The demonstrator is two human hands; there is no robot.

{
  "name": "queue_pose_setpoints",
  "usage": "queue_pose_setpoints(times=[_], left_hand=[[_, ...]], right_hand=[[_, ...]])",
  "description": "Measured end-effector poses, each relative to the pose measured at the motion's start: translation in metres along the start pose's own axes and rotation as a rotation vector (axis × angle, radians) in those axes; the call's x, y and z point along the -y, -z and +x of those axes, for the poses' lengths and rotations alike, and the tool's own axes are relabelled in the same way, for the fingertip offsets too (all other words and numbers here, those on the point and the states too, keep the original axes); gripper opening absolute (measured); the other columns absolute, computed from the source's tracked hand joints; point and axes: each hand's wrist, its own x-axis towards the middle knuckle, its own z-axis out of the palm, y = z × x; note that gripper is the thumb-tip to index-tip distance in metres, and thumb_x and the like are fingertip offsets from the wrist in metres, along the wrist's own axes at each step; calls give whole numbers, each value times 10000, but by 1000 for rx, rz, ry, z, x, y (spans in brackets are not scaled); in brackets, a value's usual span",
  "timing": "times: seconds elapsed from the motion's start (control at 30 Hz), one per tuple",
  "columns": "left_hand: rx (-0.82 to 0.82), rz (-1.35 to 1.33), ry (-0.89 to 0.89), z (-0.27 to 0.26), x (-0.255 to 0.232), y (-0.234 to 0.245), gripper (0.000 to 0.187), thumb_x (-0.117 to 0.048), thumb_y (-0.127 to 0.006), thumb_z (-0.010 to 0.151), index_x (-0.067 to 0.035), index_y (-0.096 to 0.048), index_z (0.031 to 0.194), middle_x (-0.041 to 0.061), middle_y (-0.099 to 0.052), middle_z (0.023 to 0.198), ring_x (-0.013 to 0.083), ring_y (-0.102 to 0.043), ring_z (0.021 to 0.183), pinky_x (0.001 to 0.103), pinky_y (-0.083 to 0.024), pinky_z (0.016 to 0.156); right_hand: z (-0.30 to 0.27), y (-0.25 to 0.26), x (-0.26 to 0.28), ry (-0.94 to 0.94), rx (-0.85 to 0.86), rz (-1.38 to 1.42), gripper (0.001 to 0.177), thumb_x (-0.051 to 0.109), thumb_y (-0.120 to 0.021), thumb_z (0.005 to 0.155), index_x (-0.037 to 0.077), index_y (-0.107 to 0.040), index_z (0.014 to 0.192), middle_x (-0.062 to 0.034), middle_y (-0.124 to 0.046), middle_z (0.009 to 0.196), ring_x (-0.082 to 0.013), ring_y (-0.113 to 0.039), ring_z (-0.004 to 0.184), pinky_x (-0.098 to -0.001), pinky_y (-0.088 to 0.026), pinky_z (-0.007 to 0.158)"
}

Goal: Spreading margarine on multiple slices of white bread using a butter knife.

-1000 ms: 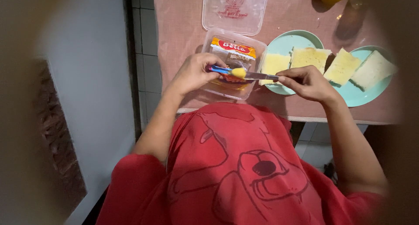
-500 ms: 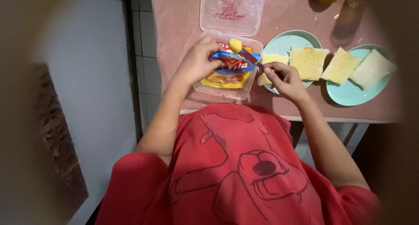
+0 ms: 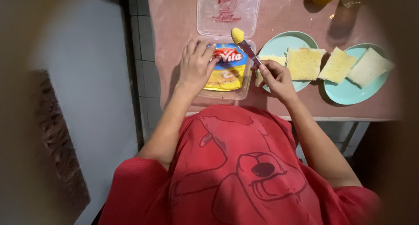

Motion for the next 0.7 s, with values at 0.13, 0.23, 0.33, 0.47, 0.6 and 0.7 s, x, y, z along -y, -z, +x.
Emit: queue_pose_setpoints(times=[0.13, 0.23, 0.33, 0.47, 0.6, 0.7], left_hand=[[-16, -2, 2, -1, -4, -7, 358, -210, -724, 977, -41, -675, 1289, 129, -608, 1340, 383, -511, 1293, 517, -422, 1090], [-31, 38, -32, 3, -19, -10, 404, -195, -706, 1014, -25, -641, 1375, 141, -578, 1382, 384, -476, 1382, 519, -397, 1158], [-39, 154, -57, 8, -44, -13, 458, -140, -673, 987, -35, -597, 1425, 139, -530, 1509, 359, -412, 1470, 538, -342, 1207], [-42, 89, -56, 14, -81, -33, 537, -154, -660, 1034, -16, -497, 1526, 153, -417, 1624, 367, -322, 1547, 548, -280, 1272], [-26, 32, -112, 24, -120, -63, 580, -148, -665, 1028, -17, -463, 1555, 160, -373, 1643, 379, -307, 1555, 544, -273, 1279], [-24, 25, -153, 34, -153, -83, 569, -153, -681, 1029, -1, -479, 1539, 146, -360, 1649, 359, -305, 1556, 558, -275, 1289]], right_hand=[[-12, 6, 0, -21, -24, -61, 294, 279, -575, 1095, 23, -693, 1178, 35, -607, 831, -31, -531, 664, -236, -534, 608], [-24, 14, 8, 8, 2, -84, 297, 282, -551, 1103, 31, -697, 1168, 29, -699, 941, -18, -546, 727, -213, -490, 617], [-36, 30, 5, -82, -39, -66, 306, 287, -564, 1074, 34, -692, 1189, 10, -725, 969, -33, -539, 676, -205, -441, 574], [-50, 63, 0, -37, -32, -33, 318, 285, -553, 1083, 36, -674, 1240, -10, -747, 996, -34, -603, 773, -205, -471, 604], [-67, 100, 3, -66, -33, 27, 309, 276, -534, 1088, 33, -667, 1225, -16, -749, 995, -50, -633, 775, -216, -516, 625], [-82, 128, -2, -21, -57, -13, 314, 262, -533, 1097, 29, -673, 1254, -24, -735, 989, -47, -627, 819, -217, -495, 621]])
